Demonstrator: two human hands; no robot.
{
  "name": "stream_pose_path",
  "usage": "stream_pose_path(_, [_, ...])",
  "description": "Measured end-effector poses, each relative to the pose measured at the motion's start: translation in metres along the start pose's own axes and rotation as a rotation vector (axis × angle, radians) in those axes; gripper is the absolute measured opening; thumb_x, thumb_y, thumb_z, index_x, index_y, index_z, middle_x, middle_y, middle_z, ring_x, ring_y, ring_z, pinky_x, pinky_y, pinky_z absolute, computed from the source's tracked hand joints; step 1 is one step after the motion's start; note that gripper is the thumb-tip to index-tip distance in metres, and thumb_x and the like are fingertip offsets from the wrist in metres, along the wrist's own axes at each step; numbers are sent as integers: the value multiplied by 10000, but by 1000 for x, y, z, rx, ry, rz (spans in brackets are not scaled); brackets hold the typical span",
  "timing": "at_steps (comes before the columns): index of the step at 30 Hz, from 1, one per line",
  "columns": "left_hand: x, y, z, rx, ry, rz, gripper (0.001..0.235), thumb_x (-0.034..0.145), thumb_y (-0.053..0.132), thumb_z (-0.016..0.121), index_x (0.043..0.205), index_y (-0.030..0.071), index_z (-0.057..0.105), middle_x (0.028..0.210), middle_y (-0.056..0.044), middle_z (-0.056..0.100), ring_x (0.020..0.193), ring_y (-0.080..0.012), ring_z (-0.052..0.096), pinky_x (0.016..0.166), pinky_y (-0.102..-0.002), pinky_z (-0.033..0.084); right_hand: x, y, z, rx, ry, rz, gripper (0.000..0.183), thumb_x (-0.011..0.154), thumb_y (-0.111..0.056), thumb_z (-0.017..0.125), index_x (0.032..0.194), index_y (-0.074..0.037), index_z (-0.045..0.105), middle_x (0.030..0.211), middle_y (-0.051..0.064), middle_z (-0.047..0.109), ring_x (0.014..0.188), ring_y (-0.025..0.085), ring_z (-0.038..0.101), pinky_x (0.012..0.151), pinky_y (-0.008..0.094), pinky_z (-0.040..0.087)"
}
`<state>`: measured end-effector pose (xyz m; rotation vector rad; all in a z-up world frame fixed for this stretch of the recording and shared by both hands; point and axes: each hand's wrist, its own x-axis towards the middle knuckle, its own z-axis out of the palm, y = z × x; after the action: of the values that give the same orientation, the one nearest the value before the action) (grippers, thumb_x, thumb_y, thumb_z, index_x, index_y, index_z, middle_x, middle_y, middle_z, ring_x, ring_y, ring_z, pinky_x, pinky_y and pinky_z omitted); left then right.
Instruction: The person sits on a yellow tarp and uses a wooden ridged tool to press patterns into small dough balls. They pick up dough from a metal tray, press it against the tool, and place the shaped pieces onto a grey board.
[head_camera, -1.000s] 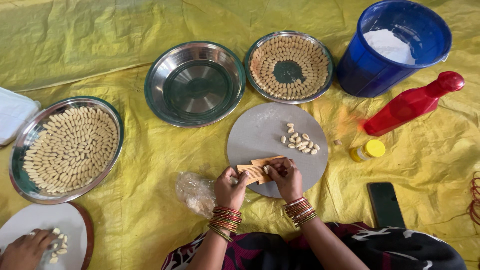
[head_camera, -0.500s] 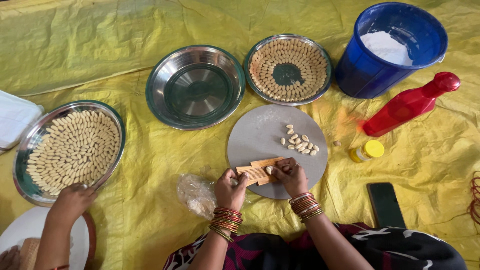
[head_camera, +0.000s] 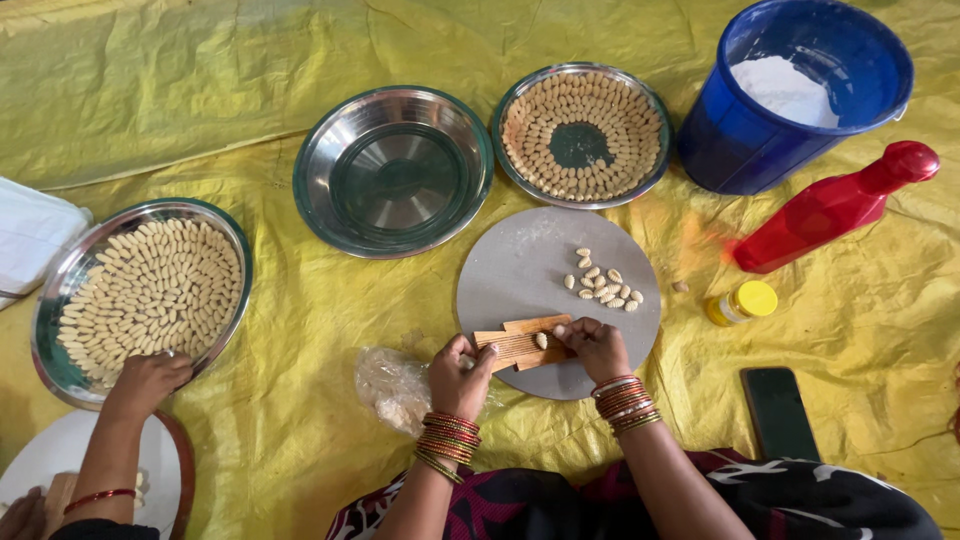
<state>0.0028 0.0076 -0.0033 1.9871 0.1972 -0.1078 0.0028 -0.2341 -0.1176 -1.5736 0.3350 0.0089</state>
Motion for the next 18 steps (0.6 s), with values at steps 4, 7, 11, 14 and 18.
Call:
stream_pose_path(4, [1, 4, -2, -24, -17, -68, 332, 845, 264, 777, 664, 99, 553, 515, -31, 624, 423, -99, 572, 404, -273, 451, -19, -42, 15, -133, 18, -77, 191, 865, -157, 782, 1017, -44, 754, 813, 6, 719, 720, 81, 641, 656, 243, 550])
stream_pose_path(7, [2, 5, -3, -24, -16, -81, 347, 839, 266, 782, 657, 90, 544, 511, -37, 612, 423, -105, 566, 403, -280, 434, -30, -63, 28, -253, -27, -195, 256, 802, -156, 835, 996, -19, 738, 824, 36, 692, 712, 112, 636, 649, 260, 553])
stream_pose_path(11, [4, 1, -4, -20, -20, -75, 344, 844, 271, 775, 663, 82, 552, 529, -40, 620, 436, -116, 559, 418, -286, 443, -28, -63, 23, -157, -108, -99, 228, 826, -163, 827, 935, 11, 728, 839, 56, 761, 742, 118, 692, 685, 265, 583])
stream_pose_path(14, [8, -2, -5, 49, -24, -71, 343, 849, 295, 778, 669, 83, 576, 549, -36, 638, 454, -119, 567, 435, -289, 459, -21, -53, 10, -158, -110, -18, 209, 840, -141, 824, 942, 24, 746, 876, 83, 770, 776, 122, 694, 723, 264, 583])
stream_pose_path(18, [11, -4, -9, 78, -62, -132, 338, 859, 346, 761, 705, 93, 598, 552, -37, 655, 462, -117, 611, 452, -289, 489, -17, -53, 0, -16, -139, 43, 199, 868, -133, 740, 1025, -11, 729, 890, 68, 753, 776, 129, 698, 717, 274, 603])
